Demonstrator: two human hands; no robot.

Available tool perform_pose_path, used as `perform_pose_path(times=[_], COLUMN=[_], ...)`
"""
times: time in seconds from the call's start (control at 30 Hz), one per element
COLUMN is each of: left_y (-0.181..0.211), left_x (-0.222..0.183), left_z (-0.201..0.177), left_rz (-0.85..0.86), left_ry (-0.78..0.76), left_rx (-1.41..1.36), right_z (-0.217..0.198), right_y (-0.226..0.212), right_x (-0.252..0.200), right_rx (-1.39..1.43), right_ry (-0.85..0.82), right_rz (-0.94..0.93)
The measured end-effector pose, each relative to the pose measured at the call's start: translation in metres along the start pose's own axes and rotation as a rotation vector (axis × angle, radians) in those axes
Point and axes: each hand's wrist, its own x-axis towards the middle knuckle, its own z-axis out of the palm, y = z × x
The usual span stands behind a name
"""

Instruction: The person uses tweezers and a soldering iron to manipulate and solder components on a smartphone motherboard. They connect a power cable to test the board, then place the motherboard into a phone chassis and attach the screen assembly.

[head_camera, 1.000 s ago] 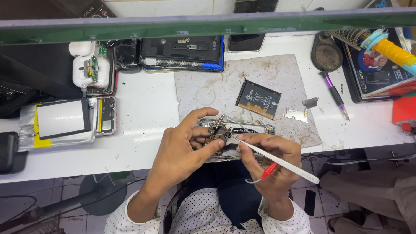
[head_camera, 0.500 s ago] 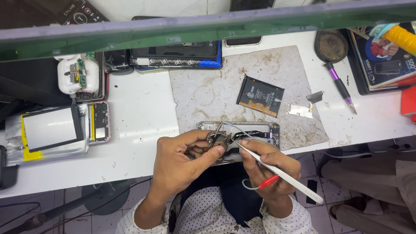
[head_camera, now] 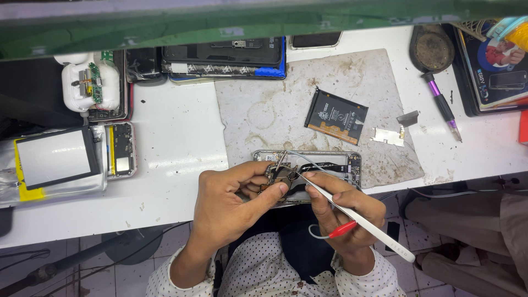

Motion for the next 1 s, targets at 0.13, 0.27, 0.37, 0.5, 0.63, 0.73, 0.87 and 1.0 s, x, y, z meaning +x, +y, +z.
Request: perform_pose_path(times=[0.13,0.27,0.37,0.5,0.63,0.73,0.87,1.0], left_y=[0.000,0.000,-0.001,0.000,0.000,-0.003,-0.009,-0.017], left_x=[0.000,0.000,0.000,0.000,0.000,-0.001,-0.002,-0.001], left_z=[0.000,0.001,0.001,0.001,0.002,0.000,0.003,0.003], left_rz=[0.009,0.004,0.014,0.022,0.037,0.010,0.080,-0.036], left_ry=[0.001,0.006,0.012,0.014,0.014,0.013,0.061,0.108], left_rx=[0.004,0.016,0.014,0.024,0.013,0.028,0.009,0.084], right_z=[0.001,0.001,0.000,0.002,0.003,0.004,0.001,-0.003], right_y=[0.002,0.002,0.002,0.004,0.003,-0.002,-0.011,-0.011], right_x=[0.000,0.000,0.000,0.000,0.001,0.005,0.016,0.026], right_rx=[-0.006,-0.021,-0.012,-0.009,-0.017,-0.036,-0.087,-0.074], right_ry=[0.001,-0.008,-0.016,-0.006,0.001,0.002,-0.049,-0.088], right_rz=[-0.009,-0.031,-0.020,-0.030,-0.043,-0.032,-0.081,-0.140])
